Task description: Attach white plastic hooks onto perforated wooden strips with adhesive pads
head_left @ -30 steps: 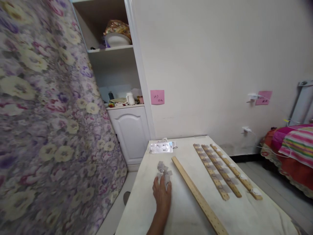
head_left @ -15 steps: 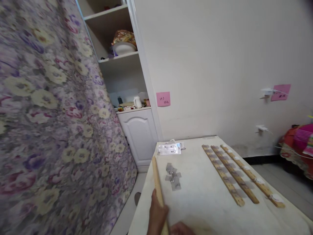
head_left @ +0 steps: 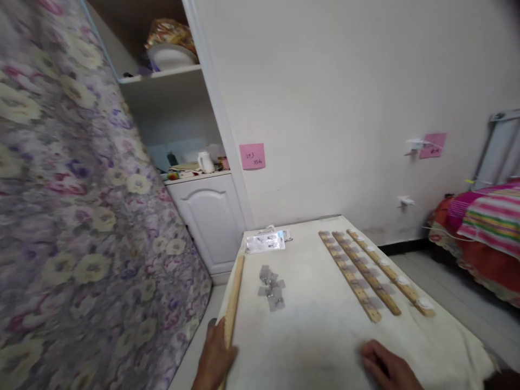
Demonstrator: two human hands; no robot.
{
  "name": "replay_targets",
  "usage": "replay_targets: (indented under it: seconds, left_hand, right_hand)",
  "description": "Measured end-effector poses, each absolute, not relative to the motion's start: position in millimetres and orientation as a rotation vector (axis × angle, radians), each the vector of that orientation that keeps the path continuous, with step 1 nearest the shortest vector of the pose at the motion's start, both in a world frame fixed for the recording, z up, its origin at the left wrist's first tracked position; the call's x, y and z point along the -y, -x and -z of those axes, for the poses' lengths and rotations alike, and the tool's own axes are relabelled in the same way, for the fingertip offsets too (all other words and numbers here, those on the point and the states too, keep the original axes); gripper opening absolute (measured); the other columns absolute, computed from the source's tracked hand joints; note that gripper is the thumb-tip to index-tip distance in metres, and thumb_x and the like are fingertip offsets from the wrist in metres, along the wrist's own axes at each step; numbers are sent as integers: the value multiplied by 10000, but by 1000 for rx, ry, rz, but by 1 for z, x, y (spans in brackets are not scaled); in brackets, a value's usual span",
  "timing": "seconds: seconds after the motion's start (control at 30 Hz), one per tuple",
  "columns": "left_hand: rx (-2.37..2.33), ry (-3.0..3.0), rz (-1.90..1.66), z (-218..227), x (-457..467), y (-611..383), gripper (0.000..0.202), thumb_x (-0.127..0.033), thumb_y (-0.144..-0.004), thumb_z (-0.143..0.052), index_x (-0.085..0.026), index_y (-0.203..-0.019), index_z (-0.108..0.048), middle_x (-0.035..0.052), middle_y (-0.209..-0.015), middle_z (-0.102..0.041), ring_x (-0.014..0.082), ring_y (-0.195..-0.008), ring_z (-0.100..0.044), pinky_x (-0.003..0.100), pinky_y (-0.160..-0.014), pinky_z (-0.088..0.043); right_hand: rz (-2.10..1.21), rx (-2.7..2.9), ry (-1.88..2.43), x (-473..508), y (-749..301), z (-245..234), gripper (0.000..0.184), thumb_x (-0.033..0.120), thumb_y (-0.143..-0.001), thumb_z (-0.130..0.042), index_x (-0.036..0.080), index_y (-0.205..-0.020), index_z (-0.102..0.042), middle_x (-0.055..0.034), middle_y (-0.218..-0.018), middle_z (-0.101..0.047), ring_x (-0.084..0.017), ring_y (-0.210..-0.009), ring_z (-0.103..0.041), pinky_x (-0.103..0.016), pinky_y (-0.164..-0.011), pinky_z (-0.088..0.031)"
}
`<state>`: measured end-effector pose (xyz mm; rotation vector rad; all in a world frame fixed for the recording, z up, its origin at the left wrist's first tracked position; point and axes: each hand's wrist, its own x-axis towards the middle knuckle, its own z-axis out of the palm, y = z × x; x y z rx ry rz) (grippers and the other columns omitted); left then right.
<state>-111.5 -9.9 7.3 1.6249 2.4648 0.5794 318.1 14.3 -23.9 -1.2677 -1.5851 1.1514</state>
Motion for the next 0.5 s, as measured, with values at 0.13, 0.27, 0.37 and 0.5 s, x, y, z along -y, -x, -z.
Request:
replay_targets:
  seconds: [0.13, 0.27, 0.37, 0.5]
  left_hand:
    - [-2502, -1717, -447, 0, 4, 129, 641, -246, -702, -476, -81, -1311, -360, 102, -1093, -529, 251, -1087, -532, 337, -994, -388]
    - [-2459, -1767, -389, 4, -2, 134, 674, -293, -706, -440, -41, -1321, -333, 114, -1041, -525, 263, -1005, -556, 369, -968, -406]
    - [-2507, -1785, -414, 2, 0, 129, 675, -335, -729, -420, -65, -1340, -326, 118, -1063, -521, 276, -1021, -546, 387, -963, -411]
    - [-2620, -1868, -571, 0, 13, 113, 655, -397, -761, -417, -113, -1346, -346, 148, -1204, -475, 319, -1138, -479, 447, -986, -394]
  right_hand:
    - [-684, 1591, 1598, -31, -356, 26, 222, 437, -761, -546, 216, -740, -564, -3, -652, -589, -182, -631, -548, -270, -616, -400]
    - [-498, 1611, 1805, -44, -365, 25, 229, 424, -780, -504, 210, -848, -550, -28, -768, -619, -195, -687, -588, -284, -637, -415]
    - [-418, 1646, 1925, -50, -358, 20, 277, 447, -799, -486, 213, -938, -539, -52, -942, -620, -204, -749, -618, -296, -638, -410]
    - [-354, 1604, 2097, -54, -346, 12, 328, 504, -811, -465, 222, -971, -519, -54, -1040, -601, -225, -803, -634, -306, -606, -389]
